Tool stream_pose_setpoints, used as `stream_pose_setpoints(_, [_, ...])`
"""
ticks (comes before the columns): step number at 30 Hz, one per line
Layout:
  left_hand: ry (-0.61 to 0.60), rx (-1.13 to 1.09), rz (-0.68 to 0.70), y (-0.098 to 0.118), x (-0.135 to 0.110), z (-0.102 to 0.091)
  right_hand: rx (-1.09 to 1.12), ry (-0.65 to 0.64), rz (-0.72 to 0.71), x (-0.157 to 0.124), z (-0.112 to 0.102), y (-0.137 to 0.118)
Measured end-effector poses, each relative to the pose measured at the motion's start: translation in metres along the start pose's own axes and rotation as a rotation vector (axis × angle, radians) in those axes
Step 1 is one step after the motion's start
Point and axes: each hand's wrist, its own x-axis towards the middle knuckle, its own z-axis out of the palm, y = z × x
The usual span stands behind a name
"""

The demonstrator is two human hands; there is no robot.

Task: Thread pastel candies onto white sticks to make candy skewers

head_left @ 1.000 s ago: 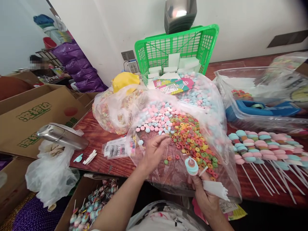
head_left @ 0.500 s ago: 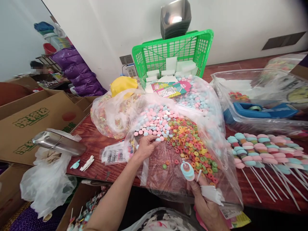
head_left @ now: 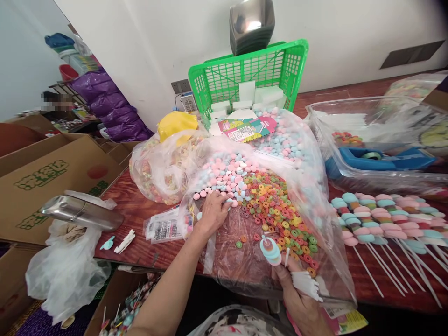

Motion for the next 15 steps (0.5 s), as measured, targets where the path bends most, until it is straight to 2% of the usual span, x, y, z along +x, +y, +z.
stream_pose_setpoints(3, [-0.009,-0.013,0.068,-0.005,-0.004,0.003,0.022,-0.039,0.035,0.006,-0.002,-0.008])
stream_pose_setpoints(8, [-0.003,-0.094,0.021,-0.008,-0.007,0.005,0.028,-0.012,0.003,0.006,-0.002,-0.008])
stream_pose_setpoints(15, [0.035,-0.285,0.013,-0.004,-0.018,-0.001,0.105,-0.084,0.214,-0.011,0.0,0.007])
